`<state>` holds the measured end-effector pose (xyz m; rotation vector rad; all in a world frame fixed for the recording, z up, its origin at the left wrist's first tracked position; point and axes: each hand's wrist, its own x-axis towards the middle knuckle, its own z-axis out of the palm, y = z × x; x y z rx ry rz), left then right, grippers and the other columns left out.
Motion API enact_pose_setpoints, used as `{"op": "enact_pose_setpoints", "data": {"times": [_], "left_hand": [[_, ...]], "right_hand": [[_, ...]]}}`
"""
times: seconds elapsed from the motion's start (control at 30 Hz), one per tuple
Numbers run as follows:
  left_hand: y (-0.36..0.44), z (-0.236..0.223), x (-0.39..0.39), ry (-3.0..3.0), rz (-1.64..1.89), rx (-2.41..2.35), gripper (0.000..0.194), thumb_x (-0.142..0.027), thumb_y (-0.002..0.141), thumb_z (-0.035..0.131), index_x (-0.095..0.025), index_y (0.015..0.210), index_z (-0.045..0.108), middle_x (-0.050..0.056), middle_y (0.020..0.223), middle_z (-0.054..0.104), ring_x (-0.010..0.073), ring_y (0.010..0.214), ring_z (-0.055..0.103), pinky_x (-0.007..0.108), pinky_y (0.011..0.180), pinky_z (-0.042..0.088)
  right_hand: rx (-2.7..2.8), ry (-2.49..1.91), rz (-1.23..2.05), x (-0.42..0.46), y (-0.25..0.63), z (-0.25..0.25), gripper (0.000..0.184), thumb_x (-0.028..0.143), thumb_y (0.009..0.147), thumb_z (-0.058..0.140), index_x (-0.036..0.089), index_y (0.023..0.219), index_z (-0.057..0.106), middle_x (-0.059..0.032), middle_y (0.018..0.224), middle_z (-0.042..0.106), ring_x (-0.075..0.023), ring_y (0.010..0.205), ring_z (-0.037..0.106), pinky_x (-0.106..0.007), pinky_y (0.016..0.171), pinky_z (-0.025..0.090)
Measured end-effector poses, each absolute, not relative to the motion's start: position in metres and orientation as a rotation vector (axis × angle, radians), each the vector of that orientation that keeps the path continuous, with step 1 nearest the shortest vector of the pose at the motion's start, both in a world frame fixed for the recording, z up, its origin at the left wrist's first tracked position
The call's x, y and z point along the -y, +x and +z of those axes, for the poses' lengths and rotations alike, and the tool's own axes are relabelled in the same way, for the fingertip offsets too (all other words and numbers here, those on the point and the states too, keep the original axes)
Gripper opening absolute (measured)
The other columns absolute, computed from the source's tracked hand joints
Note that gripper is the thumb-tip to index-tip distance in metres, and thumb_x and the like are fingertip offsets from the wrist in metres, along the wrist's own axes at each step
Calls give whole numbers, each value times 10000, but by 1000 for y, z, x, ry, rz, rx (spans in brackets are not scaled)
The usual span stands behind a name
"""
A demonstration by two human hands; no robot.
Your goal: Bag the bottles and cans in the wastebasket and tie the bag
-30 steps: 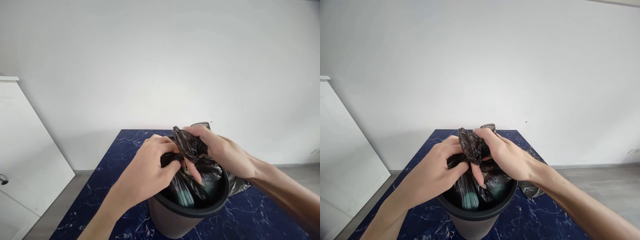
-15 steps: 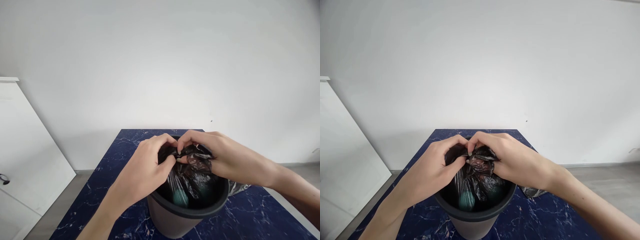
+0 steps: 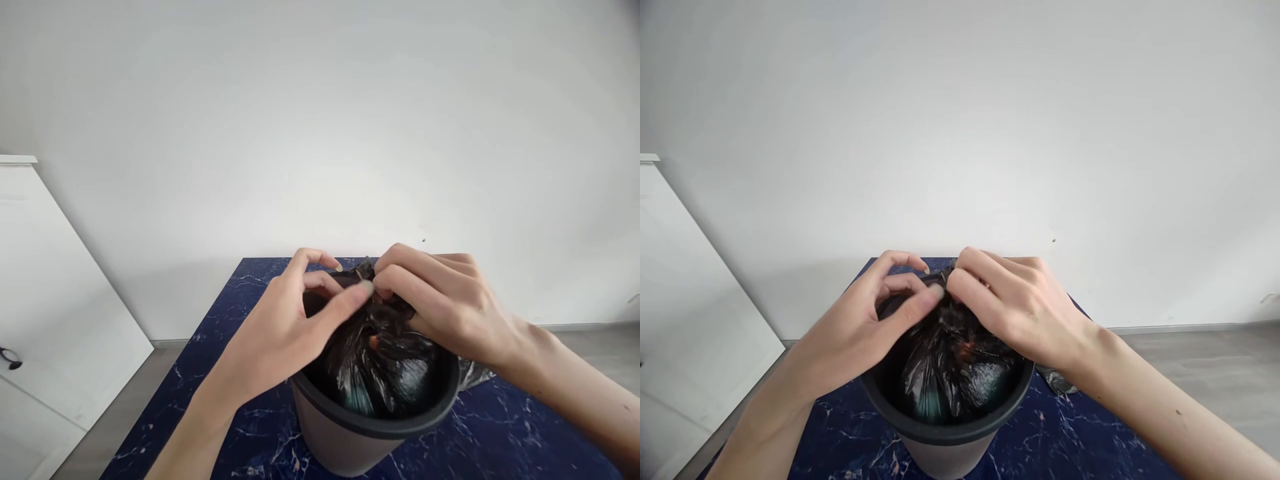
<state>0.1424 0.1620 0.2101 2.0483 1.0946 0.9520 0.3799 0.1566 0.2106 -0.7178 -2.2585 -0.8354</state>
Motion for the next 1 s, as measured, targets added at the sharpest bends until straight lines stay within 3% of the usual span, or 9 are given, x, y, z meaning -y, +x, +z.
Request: {"op": "enact_pose_setpoints", "data": {"times": [0.07,0.17,0.27,0.47,0.67,0.8,1.0], "left_hand": [[143,211,-164,1995,991,-1090,423,-661,1070,524,-294,1271,586,22,965,793,223,824,752,326,661,567],[143,212,-165,2029,1018,-1054,424,-612,1117,446,-263,1143,683,27,963,773,202,856,718,307,716,539],[143,214,-166,2062,928,-973,356,-516,1117,513,-270,992,738,-11,946,754,167,858,685,279,743,514],[141,213,-168,2005,979,-990,209,-445,1014,709,-293,889,780,-25,856,739,159,808,663,255,644,480],[142,210,-170,2046,1118,-1072,331,-534,993,723,-268,797,717,-20,757,651,153,731,600,261,588,445],[143,211,-170,2079,1118,-1153,391,-595,1000,688,-261,797,683,-14,755,638,150,685,571,264,512,374],[143,212,-172,2146,1076,-1242,343,-550,1000,703,-260,819,670,-61,675,556,96,485,322,289,466,285]], "right_hand": [[2248,-648,-889,-157,379,210,264,21,1019,477,234,878,543,-27,879,651,-129,646,465,-301,543,349],[2204,-491,-950,-158,375,210,276,-17,1003,522,217,862,565,-22,856,660,-126,659,521,-295,542,381],[2163,-402,-950,-159,368,212,262,-43,981,549,188,865,591,-38,874,672,-126,691,541,-288,542,411],[2162,-498,-915,-155,362,218,334,-20,1018,515,202,779,587,-3,737,573,-118,629,445,-283,542,375],[2354,-479,-788,-148,372,217,287,-41,1026,461,175,892,594,-45,784,643,-144,641,451,-325,557,352],[2379,-507,-667,-141,380,213,264,-57,990,493,206,982,516,-15,774,613,-139,633,424,-319,568,335],[2424,-620,-248,-136,386,206,342,-74,836,442,252,917,382,56,740,514,-105,639,417,-279,576,302]]}}
